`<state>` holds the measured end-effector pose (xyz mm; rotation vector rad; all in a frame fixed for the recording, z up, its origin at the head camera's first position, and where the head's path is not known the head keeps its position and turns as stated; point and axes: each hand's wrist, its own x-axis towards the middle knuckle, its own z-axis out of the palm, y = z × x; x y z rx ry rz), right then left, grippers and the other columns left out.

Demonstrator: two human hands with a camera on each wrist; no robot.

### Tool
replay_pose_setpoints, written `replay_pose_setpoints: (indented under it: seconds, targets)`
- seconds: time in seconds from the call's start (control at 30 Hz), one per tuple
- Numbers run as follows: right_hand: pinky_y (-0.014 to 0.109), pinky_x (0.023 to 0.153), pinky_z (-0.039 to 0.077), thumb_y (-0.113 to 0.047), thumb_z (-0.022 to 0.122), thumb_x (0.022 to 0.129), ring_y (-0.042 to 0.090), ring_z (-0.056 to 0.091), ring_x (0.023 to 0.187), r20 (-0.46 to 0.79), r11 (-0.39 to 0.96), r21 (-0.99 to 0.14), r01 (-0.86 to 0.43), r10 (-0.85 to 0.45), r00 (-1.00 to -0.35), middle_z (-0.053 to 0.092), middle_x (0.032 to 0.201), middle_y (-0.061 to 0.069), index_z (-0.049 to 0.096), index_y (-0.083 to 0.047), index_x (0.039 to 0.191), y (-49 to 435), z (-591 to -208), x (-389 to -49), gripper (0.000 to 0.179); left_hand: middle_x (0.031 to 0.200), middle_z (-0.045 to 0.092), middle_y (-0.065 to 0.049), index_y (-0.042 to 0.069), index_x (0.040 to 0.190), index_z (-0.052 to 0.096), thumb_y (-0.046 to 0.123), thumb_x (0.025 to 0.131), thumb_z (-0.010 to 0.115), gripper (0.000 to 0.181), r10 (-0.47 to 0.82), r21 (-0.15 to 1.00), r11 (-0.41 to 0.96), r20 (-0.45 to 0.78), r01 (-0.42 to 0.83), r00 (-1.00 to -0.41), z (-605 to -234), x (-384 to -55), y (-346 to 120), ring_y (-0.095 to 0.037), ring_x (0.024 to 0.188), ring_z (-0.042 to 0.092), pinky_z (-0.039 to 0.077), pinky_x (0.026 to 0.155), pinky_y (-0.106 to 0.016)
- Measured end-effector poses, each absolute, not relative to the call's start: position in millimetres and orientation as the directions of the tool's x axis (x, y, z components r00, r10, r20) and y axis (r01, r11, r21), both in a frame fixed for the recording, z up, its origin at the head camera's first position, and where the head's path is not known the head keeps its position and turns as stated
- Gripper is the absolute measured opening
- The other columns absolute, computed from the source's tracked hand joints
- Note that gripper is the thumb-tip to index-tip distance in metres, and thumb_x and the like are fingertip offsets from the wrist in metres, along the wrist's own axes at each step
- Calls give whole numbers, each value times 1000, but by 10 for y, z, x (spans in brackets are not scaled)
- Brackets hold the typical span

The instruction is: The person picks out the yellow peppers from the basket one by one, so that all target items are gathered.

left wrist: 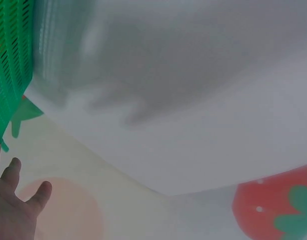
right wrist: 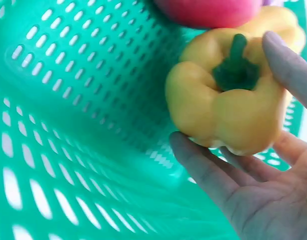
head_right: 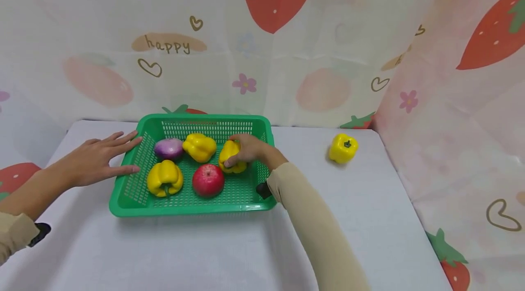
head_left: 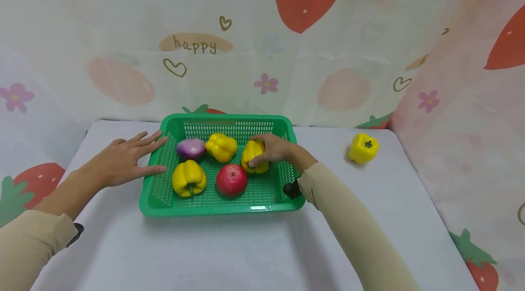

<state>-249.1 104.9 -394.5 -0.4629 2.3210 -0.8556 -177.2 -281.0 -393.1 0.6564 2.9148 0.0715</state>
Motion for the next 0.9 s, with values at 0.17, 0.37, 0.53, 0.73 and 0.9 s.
replay_pose_setpoints:
  seconds: [0.17, 0.37, 0.53, 0.73, 0.9]
  targets:
    - [31, 88, 54, -31, 79, 87, 26, 54, 107, -356, 684, -712, -157, -545, -759, 53, 126, 11, 37, -10, 152, 1095, -3751, -2481, 80, 161, 27, -17, 15, 157, 31, 69, 91, 50, 87, 427, 76, 904, -136, 420, -894, -3945, -1766, -2814, -48, 144, 25, 29, 106, -72]
    - [37, 85, 58, -35, 78, 86, 27, 60, 101, -292, 619, -772, -146, -549, -783, 54, 124, 14, 39, -10, 149, 1273, -3563, -2506, 79, 161, 27, -17, 16, 157, 30, 69, 91, 49, 87, 428, 78, 904, -136, 421, -893, -3960, -1772, -2811, -48, 144, 25, 28, 107, -72]
    - [40, 85, 59, -33, 77, 87, 29, 61, 101, -210, 561, -813, -155, -532, -821, 55, 122, 15, 42, -9, 146, 1476, -3453, -2552, 73, 161, 27, -17, 16, 157, 30, 69, 91, 50, 86, 429, 77, 903, -135, 422, -893, -3955, -1769, -2811, -48, 144, 25, 28, 106, -73]
    - [39, 89, 58, -33, 75, 90, 31, 58, 110, -121, 519, -843, -142, -439, -890, 53, 131, 16, 37, -12, 150, 1780, -3362, -2588, 74, 161, 27, -17, 15, 157, 30, 69, 92, 49, 87, 426, 74, 905, -141, 419, -894, -3948, -1758, -2804, -48, 144, 26, 28, 106, -72]
    - [42, 92, 56, -33, 75, 90, 33, 58, 112, -95, 503, -860, -82, -315, -944, 46, 140, 18, 36, -13, 152, 2072, -3369, -2624, 76, 161, 28, -17, 15, 157, 31, 69, 91, 50, 87, 427, 79, 904, -136, 420, -894, -3940, -1762, -2801, -48, 144, 26, 28, 106, -72]
